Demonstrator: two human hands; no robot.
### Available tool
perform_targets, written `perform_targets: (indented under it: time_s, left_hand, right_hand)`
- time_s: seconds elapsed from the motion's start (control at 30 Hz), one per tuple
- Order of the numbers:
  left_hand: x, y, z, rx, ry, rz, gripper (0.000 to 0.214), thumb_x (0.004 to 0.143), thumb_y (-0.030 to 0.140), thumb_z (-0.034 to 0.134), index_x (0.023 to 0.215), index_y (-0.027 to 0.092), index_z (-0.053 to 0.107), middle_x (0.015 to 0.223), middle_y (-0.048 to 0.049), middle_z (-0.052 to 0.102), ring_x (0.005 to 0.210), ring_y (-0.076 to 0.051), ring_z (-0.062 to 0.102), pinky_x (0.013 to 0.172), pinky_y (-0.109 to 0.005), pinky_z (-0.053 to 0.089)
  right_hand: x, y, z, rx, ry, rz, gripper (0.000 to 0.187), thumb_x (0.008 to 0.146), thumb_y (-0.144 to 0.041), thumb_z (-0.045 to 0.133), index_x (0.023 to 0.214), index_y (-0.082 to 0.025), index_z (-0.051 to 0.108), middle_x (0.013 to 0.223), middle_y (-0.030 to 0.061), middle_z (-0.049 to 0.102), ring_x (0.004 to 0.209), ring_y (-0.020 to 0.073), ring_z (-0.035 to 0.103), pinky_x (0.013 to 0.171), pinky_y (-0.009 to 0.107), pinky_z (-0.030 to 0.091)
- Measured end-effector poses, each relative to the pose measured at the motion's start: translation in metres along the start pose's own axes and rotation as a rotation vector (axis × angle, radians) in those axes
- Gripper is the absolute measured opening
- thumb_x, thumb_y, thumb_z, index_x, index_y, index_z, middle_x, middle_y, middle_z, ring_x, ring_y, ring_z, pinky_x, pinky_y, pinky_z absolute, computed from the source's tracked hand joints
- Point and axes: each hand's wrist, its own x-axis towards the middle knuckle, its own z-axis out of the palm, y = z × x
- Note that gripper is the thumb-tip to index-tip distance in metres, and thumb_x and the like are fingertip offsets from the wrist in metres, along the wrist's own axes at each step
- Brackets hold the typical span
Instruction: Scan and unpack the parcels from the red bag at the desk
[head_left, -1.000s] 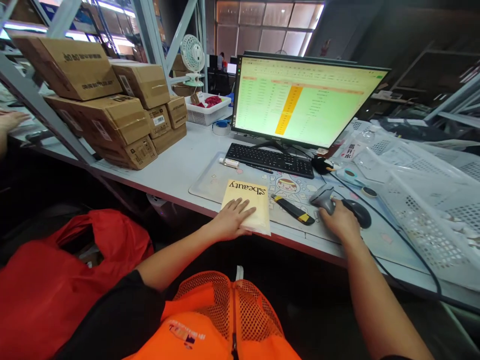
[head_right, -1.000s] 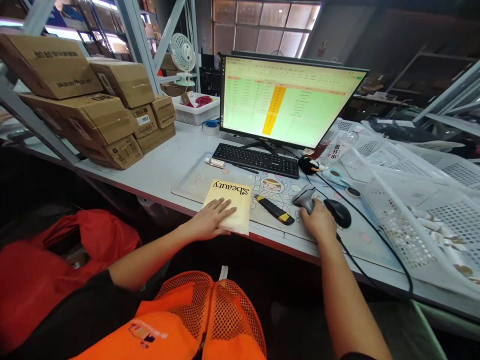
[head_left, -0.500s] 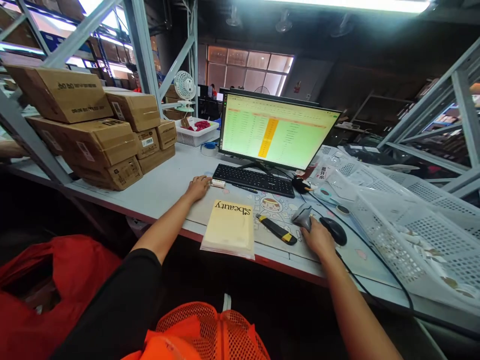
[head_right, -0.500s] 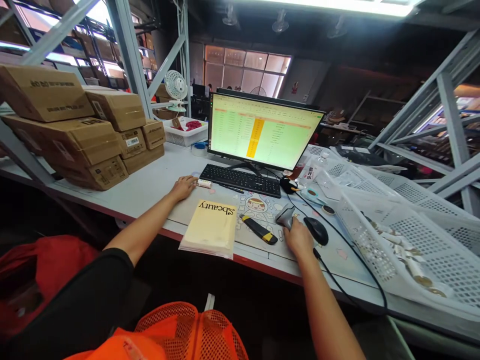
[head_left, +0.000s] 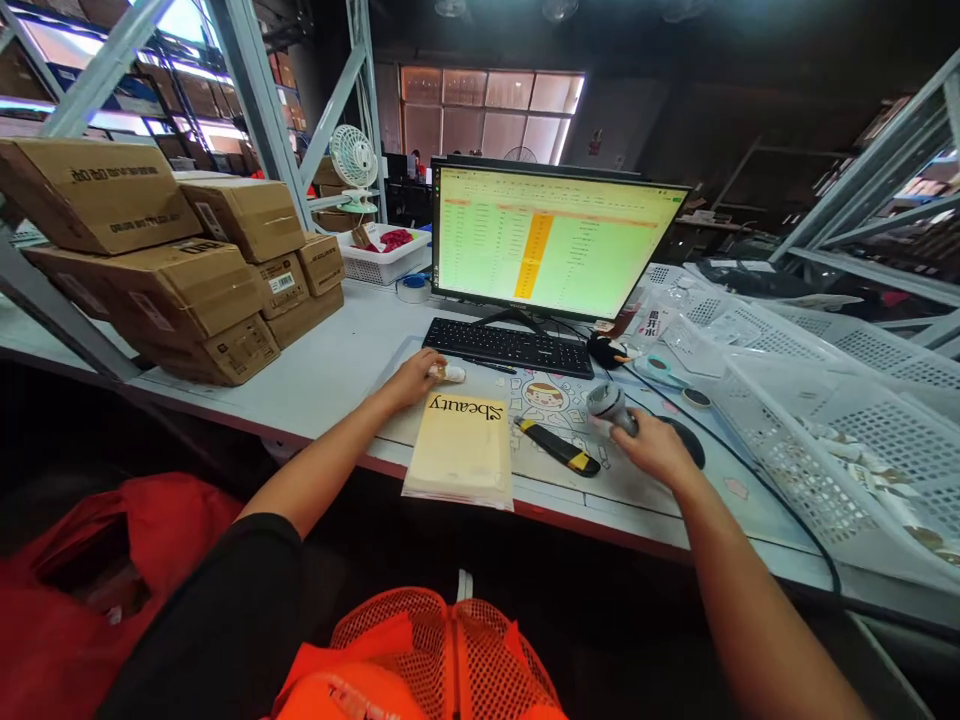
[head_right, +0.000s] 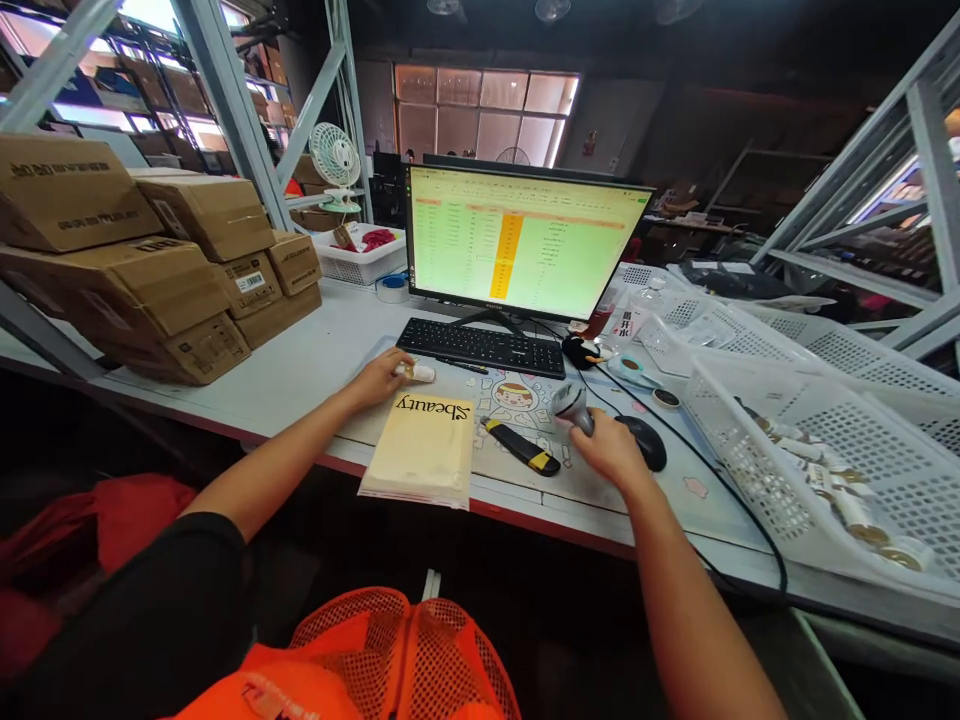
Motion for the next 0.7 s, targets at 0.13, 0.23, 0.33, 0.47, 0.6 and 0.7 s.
perform_targets:
  time_s: [0.13,0.23,0.33,0.47,0.6,0.7]
  left_hand:
    - [0.009,0.025,-0.001,-0.096,0.006,0.285,0.019,0.091,0.011,0.058,0.107,0.018,0.067,0.120,-0.0109,0.064,0.107,-0.021,0.065,0.094,-0.035,0.055]
    - [0.013,0.040,0.002,-0.129,-0.015,0.421,0.015,0.093,0.012,0.059,0.103,0.018,0.067,0.116,-0.0104,0.065,0.102,-0.020,0.066,0.090,-0.035,0.056]
    - [0.012,0.051,0.005,-0.162,-0.012,0.492,0.012,0.094,0.011,0.057,0.098,0.019,0.066,0.114,-0.0100,0.065,0.101,-0.019,0.066,0.088,-0.033,0.056]
    - [0.005,0.058,0.010,-0.113,-0.010,0.564,0.017,0.100,0.015,0.052,0.090,0.019,0.066,0.112,-0.0106,0.067,0.102,-0.020,0.066,0.090,-0.035,0.055]
    - [-0.002,0.058,0.013,0.000,-0.031,0.622,0.024,0.100,0.012,0.048,0.089,0.019,0.067,0.114,-0.0119,0.070,0.107,-0.023,0.066,0.095,-0.039,0.054]
    - [-0.004,0.057,0.015,0.015,-0.025,0.625,0.024,0.098,0.008,0.048,0.090,0.020,0.067,0.115,-0.0118,0.070,0.109,-0.023,0.066,0.095,-0.039,0.053]
  right_hand:
    - [-0.007,-0.004,-0.027,0.300,-0.040,-0.209,0.045,0.087,-0.053,0.069,0.115,-0.018,0.073,0.097,0.0093,0.076,0.086,0.0273,0.069,0.071,0.033,0.050]
    - [-0.017,-0.018,-0.045,0.507,-0.152,-0.292,0.052,0.079,-0.058,0.076,0.114,-0.020,0.075,0.082,0.0036,0.072,0.069,0.0205,0.062,0.057,0.028,0.046]
    - [-0.022,-0.032,-0.055,0.551,-0.208,-0.330,0.051,0.076,-0.057,0.079,0.110,-0.019,0.076,0.076,0.0016,0.068,0.060,0.0153,0.056,0.050,0.025,0.040]
    - [-0.016,-0.040,-0.057,0.573,-0.289,-0.302,0.048,0.073,-0.055,0.082,0.103,-0.019,0.075,0.067,0.0006,0.062,0.054,0.0137,0.052,0.043,0.023,0.032]
    - [-0.008,-0.041,-0.053,0.570,-0.358,-0.224,0.048,0.073,-0.054,0.083,0.103,-0.018,0.074,0.060,-0.0015,0.055,0.048,0.0114,0.044,0.038,0.022,0.023]
    - [-0.005,-0.043,-0.050,0.532,-0.366,-0.223,0.045,0.076,-0.055,0.081,0.104,-0.020,0.074,0.061,-0.0021,0.055,0.047,0.0107,0.042,0.039,0.022,0.023]
